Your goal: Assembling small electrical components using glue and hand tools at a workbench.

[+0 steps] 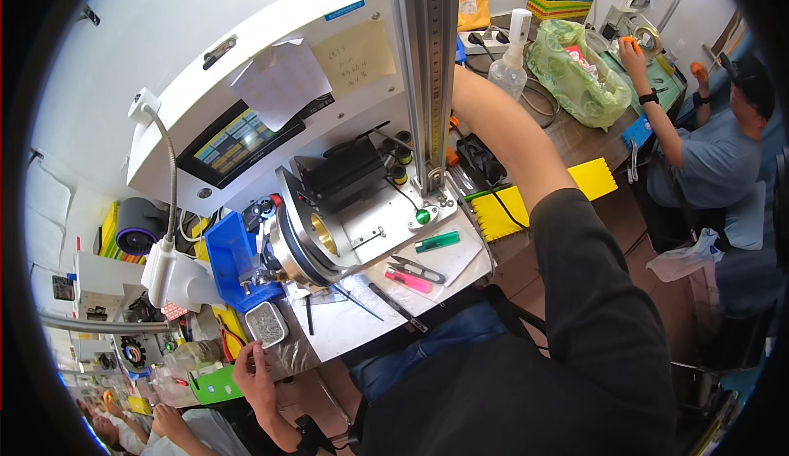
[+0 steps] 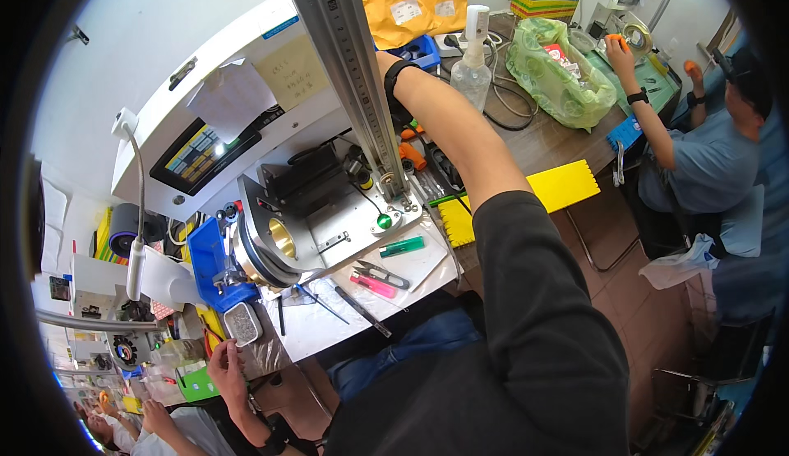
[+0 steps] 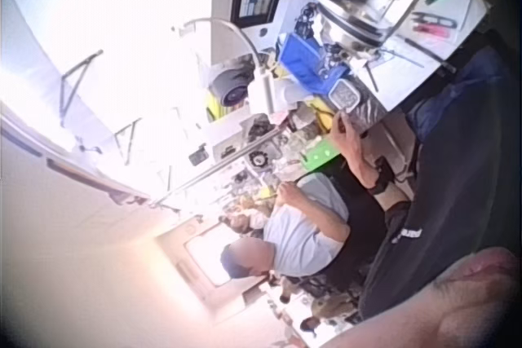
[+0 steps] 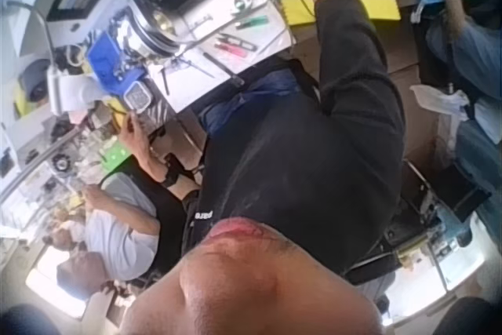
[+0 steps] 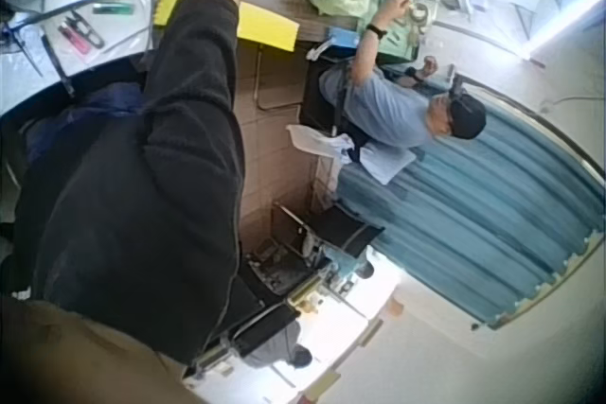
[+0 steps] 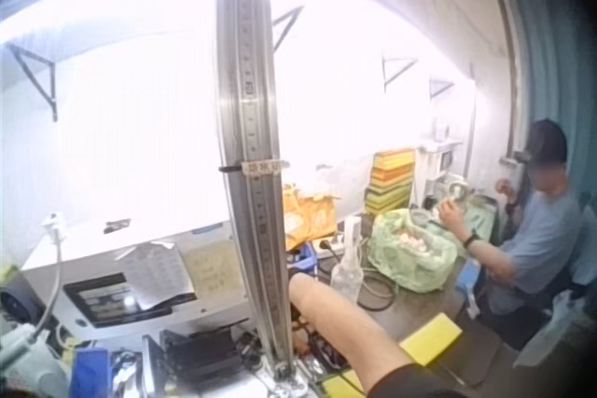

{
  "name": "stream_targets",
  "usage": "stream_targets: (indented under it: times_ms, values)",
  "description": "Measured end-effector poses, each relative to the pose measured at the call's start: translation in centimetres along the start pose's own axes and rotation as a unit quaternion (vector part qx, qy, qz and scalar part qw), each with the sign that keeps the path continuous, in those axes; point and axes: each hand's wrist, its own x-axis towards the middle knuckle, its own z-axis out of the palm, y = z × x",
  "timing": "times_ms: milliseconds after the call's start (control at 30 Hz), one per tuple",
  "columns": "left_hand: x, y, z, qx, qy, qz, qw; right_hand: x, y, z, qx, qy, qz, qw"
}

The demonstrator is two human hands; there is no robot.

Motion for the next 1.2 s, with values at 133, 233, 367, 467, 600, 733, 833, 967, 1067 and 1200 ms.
stream_targets:
  times_ms: [133, 233, 367, 467, 600, 733, 833, 967, 1067, 1200]
  values:
    - [0.2, -0.2, 0.4, -0.016, -0.006, 0.000, 1.000, -0.3, 1.1, -1.3, -0.030, 0.007, -0.001, 1.000]
    - [0.1, -0.9, 0.2, -0.018, -0.003, -0.007, 1.000, -1.2, 2.2, -3.8, -0.059, 0.023, 0.005, 0.998]
    - [-0.1, -2.5, -0.1, -0.029, 0.004, 0.015, 0.999, -2.1, 3.6, -7.9, -0.103, 0.049, 0.010, 0.993]
    - [0.2, -2.1, -0.2, -0.025, -0.004, 0.048, 0.999, -2.8, 4.9, -10.4, -0.131, 0.063, 0.017, 0.989]
    - [-0.1, -0.2, -0.1, 0.058, -0.009, 0.042, 0.997, -3.1, 7.4, -12.5, -0.161, 0.076, 0.022, 0.984]
    - [0.4, -2.9, -0.3, 0.027, 0.003, 0.054, 0.998, -2.7, 8.3, -11.7, -0.171, 0.070, 0.011, 0.983]
    - [0.0, -2.7, -0.2, -0.022, 0.003, 0.034, 0.999, -1.1, 8.6, -9.3, -0.169, 0.054, -0.007, 0.984]
    - [0.5, -0.3, 0.8, -0.037, -0.018, 0.060, 0.997, -0.1, 18.1, -9.7, -0.189, 0.071, 0.006, 0.979]
    - [1.5, 0.5, 2.0, -0.041, -0.035, 0.084, 0.995, 0.7, 22.3, -12.2, -0.141, 0.203, -0.077, 0.966]
    - [-0.7, -0.6, 0.0, -0.030, 0.000, 0.034, 0.999, -0.7, 9.7, -9.7, -0.054, 0.142, 0.108, 0.983]
